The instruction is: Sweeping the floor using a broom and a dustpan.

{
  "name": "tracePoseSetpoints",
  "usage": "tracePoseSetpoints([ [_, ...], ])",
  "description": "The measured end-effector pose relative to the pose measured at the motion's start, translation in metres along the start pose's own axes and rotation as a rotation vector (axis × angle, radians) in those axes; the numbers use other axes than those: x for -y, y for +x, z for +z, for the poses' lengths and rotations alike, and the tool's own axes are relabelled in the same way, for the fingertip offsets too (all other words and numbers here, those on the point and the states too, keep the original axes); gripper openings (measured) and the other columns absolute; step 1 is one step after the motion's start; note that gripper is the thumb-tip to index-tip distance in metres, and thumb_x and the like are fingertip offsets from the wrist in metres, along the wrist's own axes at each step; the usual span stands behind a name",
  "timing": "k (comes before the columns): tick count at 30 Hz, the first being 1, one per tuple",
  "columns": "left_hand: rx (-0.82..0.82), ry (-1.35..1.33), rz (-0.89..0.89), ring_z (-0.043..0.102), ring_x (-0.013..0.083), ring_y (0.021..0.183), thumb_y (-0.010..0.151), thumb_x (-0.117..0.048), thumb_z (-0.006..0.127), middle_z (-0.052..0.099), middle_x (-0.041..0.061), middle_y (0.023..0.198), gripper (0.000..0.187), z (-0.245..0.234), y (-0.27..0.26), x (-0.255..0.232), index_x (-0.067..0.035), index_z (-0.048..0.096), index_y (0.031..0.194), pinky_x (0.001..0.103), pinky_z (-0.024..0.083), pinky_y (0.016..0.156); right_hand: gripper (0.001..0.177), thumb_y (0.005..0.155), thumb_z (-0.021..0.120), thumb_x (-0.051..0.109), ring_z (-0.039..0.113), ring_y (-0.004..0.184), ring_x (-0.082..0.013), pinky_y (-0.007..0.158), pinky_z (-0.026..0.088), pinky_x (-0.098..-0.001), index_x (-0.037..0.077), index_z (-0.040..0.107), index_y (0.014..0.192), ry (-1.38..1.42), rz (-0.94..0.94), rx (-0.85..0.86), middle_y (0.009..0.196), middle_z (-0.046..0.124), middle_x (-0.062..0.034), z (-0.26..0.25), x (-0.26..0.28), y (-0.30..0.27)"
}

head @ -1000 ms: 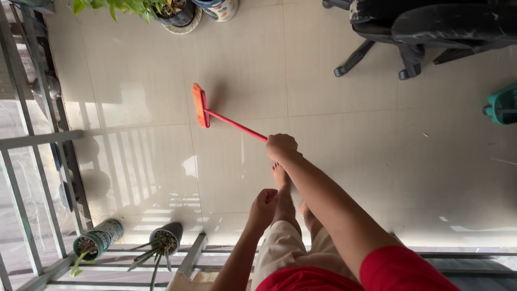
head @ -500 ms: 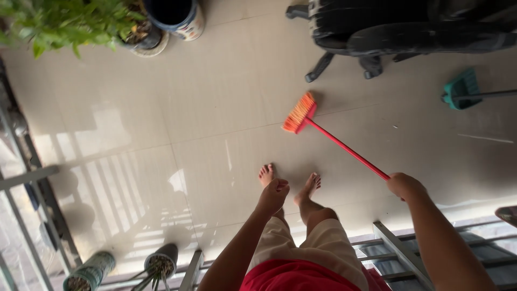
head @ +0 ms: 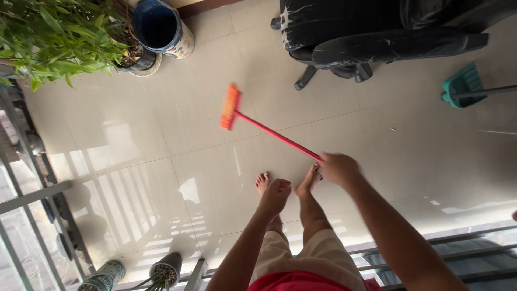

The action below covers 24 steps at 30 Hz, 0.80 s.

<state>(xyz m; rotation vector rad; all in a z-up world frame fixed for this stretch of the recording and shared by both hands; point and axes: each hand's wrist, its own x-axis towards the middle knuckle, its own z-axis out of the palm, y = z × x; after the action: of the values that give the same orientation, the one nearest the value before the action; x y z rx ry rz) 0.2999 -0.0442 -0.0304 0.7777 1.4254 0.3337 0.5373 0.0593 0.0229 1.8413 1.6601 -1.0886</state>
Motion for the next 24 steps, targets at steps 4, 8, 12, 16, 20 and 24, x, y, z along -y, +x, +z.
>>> tracePoseSetpoints([
  [4, -0.169, 0.049, -0.004, 0.072, 0.0201, 0.108, 0.094, -0.023, 0.065, 0.076, 0.011, 0.112, 0.032, -0.022, -0.001, -0.002, -0.003, 0.069, 0.119, 0.032, 0.054, 0.095, 0.029, 0.093, 0.053, 0.022, 0.072, 0.098, -0.0321, 0.081, 0.057, -0.0505, 0.016, 0.066, 0.118, 0.054, -0.118, 0.013, 0.104, 0.074, -0.0101, 0.056, 0.107, 0.116],
  [8, -0.200, -0.047, -0.066, 0.070, 0.0196, 0.109, 0.096, -0.022, 0.064, 0.075, 0.010, 0.114, 0.031, -0.044, 0.014, 0.006, -0.003, 0.067, 0.119, 0.033, 0.053, 0.096, 0.034, 0.099, 0.049, 0.022, 0.074, 0.103, -0.0303, 0.083, 0.060, -0.0462, 0.013, 0.068, 0.125, 0.066, 0.005, 0.086, 0.111, 0.076, -0.0120, 0.079, 0.153, 0.153],
  [12, -0.134, -0.024, -0.163, 0.067, 0.0192, 0.113, 0.098, -0.023, 0.062, 0.071, 0.010, 0.120, 0.031, -0.037, -0.003, -0.027, -0.004, 0.064, 0.122, 0.034, 0.051, 0.099, 0.033, 0.099, 0.049, 0.025, 0.070, 0.108, -0.0339, 0.089, 0.056, -0.0504, 0.011, 0.069, 0.122, 0.158, 0.048, 0.026, 0.115, 0.073, -0.0140, 0.112, 0.044, 0.116],
  [16, 0.004, 0.088, -0.127, 0.065, 0.0184, 0.117, 0.097, -0.021, 0.060, 0.070, 0.009, 0.122, 0.031, -0.004, 0.007, -0.035, -0.005, 0.065, 0.124, 0.034, 0.051, 0.102, 0.040, 0.088, 0.062, 0.028, 0.069, 0.114, -0.0320, 0.098, 0.054, -0.0473, 0.026, 0.068, 0.128, 0.171, 0.333, 0.168, 0.118, 0.073, -0.0100, 0.058, -0.101, 0.027],
  [20, 0.156, 0.274, -0.056, 0.066, 0.0190, 0.117, 0.097, -0.022, 0.062, 0.071, 0.010, 0.122, 0.032, 0.045, 0.034, -0.035, -0.004, 0.066, 0.123, 0.033, 0.051, 0.102, 0.040, 0.097, 0.051, 0.023, 0.072, 0.113, -0.0285, 0.097, 0.055, -0.0496, 0.023, 0.067, 0.133, 0.170, 0.623, 0.172, 0.120, 0.076, -0.0085, 0.061, -0.242, -0.039],
  [24, 0.223, 0.525, -0.036, 0.068, 0.0174, 0.114, 0.094, -0.025, 0.065, 0.073, 0.008, 0.119, 0.033, 0.112, 0.055, -0.058, -0.008, 0.067, 0.123, 0.031, 0.052, 0.100, 0.039, 0.098, 0.053, 0.020, 0.074, 0.105, -0.0268, 0.091, 0.059, -0.0445, 0.018, 0.067, 0.135, 0.238, 0.841, 0.169, 0.114, 0.075, -0.0089, 0.039, -0.320, -0.092],
])
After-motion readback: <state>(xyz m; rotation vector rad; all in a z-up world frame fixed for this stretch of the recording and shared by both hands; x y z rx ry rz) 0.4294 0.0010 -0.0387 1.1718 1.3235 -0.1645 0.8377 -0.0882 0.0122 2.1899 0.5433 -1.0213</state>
